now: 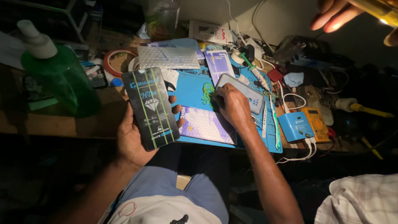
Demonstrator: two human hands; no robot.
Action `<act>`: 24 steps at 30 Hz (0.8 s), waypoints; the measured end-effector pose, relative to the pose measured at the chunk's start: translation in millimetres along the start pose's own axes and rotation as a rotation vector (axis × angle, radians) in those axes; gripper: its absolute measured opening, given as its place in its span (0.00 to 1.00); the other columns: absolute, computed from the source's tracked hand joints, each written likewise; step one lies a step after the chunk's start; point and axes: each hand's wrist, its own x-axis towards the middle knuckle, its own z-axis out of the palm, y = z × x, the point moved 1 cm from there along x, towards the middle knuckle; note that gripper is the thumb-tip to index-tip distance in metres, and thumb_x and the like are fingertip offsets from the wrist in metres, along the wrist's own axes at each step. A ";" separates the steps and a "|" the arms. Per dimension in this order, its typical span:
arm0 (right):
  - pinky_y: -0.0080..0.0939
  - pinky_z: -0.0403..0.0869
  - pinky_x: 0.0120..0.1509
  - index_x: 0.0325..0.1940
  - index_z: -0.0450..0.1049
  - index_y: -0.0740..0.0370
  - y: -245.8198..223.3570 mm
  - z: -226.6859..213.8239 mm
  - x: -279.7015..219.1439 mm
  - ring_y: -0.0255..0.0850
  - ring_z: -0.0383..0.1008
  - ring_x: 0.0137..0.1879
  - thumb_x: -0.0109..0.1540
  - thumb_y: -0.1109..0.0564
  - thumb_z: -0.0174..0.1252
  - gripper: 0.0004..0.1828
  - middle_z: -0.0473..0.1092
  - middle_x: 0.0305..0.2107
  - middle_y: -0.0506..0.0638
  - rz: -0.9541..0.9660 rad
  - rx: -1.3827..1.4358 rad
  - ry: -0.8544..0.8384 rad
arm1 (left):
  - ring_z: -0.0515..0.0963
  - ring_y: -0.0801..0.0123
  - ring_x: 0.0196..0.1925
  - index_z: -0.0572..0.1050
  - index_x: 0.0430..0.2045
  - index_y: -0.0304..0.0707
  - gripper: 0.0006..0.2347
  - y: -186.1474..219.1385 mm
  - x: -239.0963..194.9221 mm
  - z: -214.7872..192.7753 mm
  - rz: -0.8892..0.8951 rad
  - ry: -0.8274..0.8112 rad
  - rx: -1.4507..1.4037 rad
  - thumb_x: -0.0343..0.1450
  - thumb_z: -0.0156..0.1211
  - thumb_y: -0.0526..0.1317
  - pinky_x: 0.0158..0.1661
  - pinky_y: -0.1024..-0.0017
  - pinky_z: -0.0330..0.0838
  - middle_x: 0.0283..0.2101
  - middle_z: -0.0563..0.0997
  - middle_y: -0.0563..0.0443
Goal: The person uses a screwdriver to remove screws from a disassembled mobile phone on a blue mat. They then secure the phone with multiple green rubber bands, wrapping them around the device repeatedly.
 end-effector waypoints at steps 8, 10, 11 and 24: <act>0.47 0.74 0.38 0.40 0.83 0.59 1.0 -3.7 2.2 0.49 0.76 0.33 0.56 0.58 0.69 0.09 0.73 0.31 0.54 0.039 0.157 -0.022 | 0.75 0.63 0.56 0.63 0.68 0.31 0.30 0.2 9.2 5.9 0.050 -0.021 0.053 0.79 0.50 0.57 0.56 0.60 0.73 0.55 0.73 0.43; 0.48 0.72 0.38 0.40 0.84 0.59 -2.8 0.6 1.5 0.50 0.75 0.34 0.56 0.58 0.69 0.09 0.72 0.31 0.56 -0.040 0.024 -0.016 | 0.75 0.64 0.55 0.63 0.66 0.30 0.29 -1.7 12.1 6.0 0.051 -0.046 0.030 0.79 0.52 0.57 0.54 0.61 0.74 0.54 0.73 0.43; 0.47 0.72 0.39 0.40 0.83 0.59 -3.3 2.9 1.4 0.50 0.74 0.35 0.58 0.58 0.68 0.07 0.73 0.32 0.55 -0.053 0.002 0.005 | 0.75 0.64 0.54 0.64 0.65 0.30 0.28 -3.1 13.6 5.2 0.051 -0.058 0.019 0.79 0.52 0.57 0.53 0.62 0.74 0.53 0.73 0.43; 0.29 0.66 0.31 0.37 0.76 0.67 43.6 0.9 -11.2 0.32 0.68 0.29 0.62 0.58 0.63 0.08 0.80 0.37 0.56 0.464 1.568 0.104 | 0.81 0.62 0.39 0.73 0.45 0.40 0.13 9.7 56.8 -23.1 -0.040 0.258 0.468 0.75 0.58 0.49 0.31 0.70 0.74 0.41 0.81 0.49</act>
